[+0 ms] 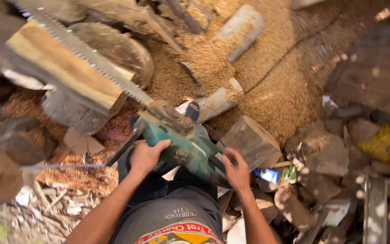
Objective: Sawing a large log into smaller pieces using an electric chainsaw.
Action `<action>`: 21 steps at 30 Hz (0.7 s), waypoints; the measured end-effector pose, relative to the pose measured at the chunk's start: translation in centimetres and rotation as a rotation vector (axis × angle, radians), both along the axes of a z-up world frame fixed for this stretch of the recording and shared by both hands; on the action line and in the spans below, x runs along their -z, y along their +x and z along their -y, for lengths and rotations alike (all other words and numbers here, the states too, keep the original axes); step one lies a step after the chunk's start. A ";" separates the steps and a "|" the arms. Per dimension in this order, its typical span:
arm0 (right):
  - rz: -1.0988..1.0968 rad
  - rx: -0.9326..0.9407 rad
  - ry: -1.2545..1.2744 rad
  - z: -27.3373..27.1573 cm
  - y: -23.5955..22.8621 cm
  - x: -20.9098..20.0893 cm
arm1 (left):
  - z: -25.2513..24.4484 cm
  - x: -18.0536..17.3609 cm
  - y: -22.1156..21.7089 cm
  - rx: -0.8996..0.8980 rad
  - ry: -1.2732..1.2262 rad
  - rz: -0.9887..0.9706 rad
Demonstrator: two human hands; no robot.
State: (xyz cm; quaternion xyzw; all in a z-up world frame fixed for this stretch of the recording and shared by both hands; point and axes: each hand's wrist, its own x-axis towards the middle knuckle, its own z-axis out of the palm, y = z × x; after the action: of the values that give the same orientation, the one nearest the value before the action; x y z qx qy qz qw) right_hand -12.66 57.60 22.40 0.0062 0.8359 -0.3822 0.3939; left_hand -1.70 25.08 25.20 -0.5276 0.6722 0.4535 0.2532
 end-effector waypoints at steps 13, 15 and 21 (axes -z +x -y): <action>0.128 -0.552 0.286 8.1 -0.3 1.2 | 1.4 3.2 -3.4 -0.050 0.084 0.163; 0.144 -0.553 0.263 8.6 -0.2 1.6 | 2.2 3.9 -3.2 -0.043 0.107 0.187; 0.175 -0.613 0.287 13.3 -0.6 2.4 | 5.6 4.2 -2.4 -0.082 0.140 0.271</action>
State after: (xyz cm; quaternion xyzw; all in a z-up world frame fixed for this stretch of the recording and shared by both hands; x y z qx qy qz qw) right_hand -13.23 44.34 19.99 -0.1571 0.8072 -0.1228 0.5556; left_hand -4.06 19.51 20.96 -0.5919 0.5765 0.4339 0.3592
